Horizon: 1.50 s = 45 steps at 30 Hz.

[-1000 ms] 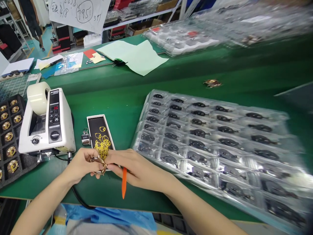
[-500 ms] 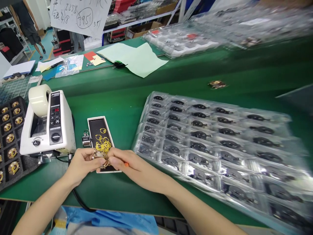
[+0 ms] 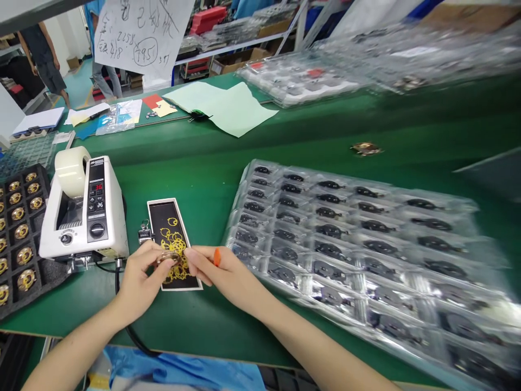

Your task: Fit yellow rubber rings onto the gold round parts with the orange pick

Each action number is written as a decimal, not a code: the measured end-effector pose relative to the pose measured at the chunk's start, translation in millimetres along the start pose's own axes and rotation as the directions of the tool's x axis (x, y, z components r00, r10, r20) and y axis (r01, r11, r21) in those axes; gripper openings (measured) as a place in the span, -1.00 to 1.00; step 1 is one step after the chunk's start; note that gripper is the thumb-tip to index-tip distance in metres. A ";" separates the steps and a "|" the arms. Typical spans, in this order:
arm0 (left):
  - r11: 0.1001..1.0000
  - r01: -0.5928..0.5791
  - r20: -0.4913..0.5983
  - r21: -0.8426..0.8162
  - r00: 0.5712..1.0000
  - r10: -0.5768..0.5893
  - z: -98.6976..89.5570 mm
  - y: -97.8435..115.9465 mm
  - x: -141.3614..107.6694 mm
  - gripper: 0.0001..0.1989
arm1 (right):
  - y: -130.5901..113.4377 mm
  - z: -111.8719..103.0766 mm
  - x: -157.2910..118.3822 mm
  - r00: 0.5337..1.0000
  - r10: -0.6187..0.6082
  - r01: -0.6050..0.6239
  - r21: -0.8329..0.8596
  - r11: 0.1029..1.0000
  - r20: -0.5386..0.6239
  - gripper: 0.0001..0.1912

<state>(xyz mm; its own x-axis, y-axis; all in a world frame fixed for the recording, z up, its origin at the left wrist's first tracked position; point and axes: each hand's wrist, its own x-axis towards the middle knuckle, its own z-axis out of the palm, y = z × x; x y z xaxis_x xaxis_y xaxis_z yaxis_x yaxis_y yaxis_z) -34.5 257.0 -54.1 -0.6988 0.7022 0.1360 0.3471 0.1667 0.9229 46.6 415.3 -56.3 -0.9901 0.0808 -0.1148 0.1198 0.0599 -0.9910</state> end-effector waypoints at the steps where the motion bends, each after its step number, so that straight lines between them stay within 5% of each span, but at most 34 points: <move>1: 0.988 -0.115 -0.017 0.106 0.993 0.118 0.1 -2.6 -1.3 -0.79 | 0.2 0.5 0.7 1.000 0.025 -0.025 0.057 0.998 -0.004 -0.43; 4: 0.789 -0.431 0.004 0.438 0.879 0.477 1.9 -14.9 -4.1 -0.71 | 2.3 6.0 3.1 0.996 0.082 -0.088 0.254 0.963 0.033 -0.45; 6: 0.602 -0.500 0.055 0.622 0.795 0.604 5.1 -23.8 -5.1 -0.66 | 4.3 11.3 4.2 0.990 0.131 -0.139 0.384 0.913 0.048 -0.46; 8: 0.502 -0.486 0.097 0.716 0.780 0.618 9.6 -29.3 -6.2 -0.63 | 5.8 14.9 4.5 0.983 0.171 -0.184 0.474 0.861 0.069 -0.47; 11: 0.543 -0.442 0.078 0.714 0.822 0.565 15.7 -27.3 -11.1 -0.59 | 6.4 13.3 3.9 0.981 0.183 -0.192 0.517 0.834 0.068 -0.48; 14: 0.754 -0.311 -0.123 0.579 0.881 0.457 15.6 -17.4 -24.9 -0.64 | 5.8 6.6 3.5 0.986 0.165 -0.130 0.480 0.868 -0.032 -0.47; 17: 0.988 0.001 -0.442 0.152 0.895 0.067 4.3 -11.0 -45.1 -0.77 | 5.8 2.2 2.7 0.980 0.141 -0.070 0.412 0.909 -0.144 -0.46; 19: 0.955 0.166 -0.536 -0.246 0.798 -0.276 -9.4 -11.7 -56.1 -0.63 | 6.1 1.8 1.5 0.978 0.131 -0.059 0.382 0.922 -0.164 -0.45; 21: 0.839 0.186 -0.543 -0.511 0.687 -0.483 -25.3 -14.6 -61.6 -0.48 | 6.2 2.1 0.0 0.980 0.127 -0.064 0.362 0.930 -0.151 -0.46; 24: 0.804 0.128 -0.607 -0.580 0.591 -0.532 -44.5 -15.3 -61.3 -0.50 | 4.8 1.8 -1.5 0.981 0.116 -0.058 0.335 0.940 -0.154 -0.47; 27: 0.889 0.081 -0.727 -0.451 0.545 -0.418 -52.9 -4.9 -60.2 -0.68 | 1.0 0.4 -1.4 0.980 0.098 -0.037 0.324 0.945 -0.174 -0.47; 30: 0.999 0.034 -0.796 -0.009 0.605 -0.028 -55.7 13.0 -61.6 -0.81 | -2.9 -0.5 -0.8 0.979 0.087 -0.019 0.337 0.941 -0.186 -0.46; 33: 0.895 0.020 -0.544 0.446 0.800 0.254 -60.9 28.6 -57.0 -0.86 | -3.9 -0.5 -0.7 0.982 0.086 -0.022 0.353 0.935 -0.167 -0.46; 35: 0.817 0.044 -0.389 0.575 0.894 0.225 -65.3 35.8 -48.4 -0.85 | -3.3 -0.6 -0.8 0.987 0.082 -0.027 0.360 0.932 -0.136 -0.47; 37: 0.776 0.070 -0.321 0.627 0.931 0.176 -68.7 41.8 -38.3 -0.83 | -2.6 -0.9 -0.7 0.990 0.076 -0.028 0.370 0.929 -0.116 -0.47; 45: 0.738 0.225 -0.324 0.637 0.946 -0.009 -77.2 57.9 -31.2 -0.82 | -3.8 -5.4 4.5 0.993 0.057 -0.007 0.438 0.899 -0.101 -0.52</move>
<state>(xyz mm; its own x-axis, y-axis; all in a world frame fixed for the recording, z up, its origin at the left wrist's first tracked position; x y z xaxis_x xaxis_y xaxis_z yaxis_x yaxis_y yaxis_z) -40.8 191.2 22.8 -0.8667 0.4388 0.2372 0.4972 0.7214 0.4821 42.1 420.8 -52.7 -0.9692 0.1837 -0.1638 0.0831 -0.3824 -0.9202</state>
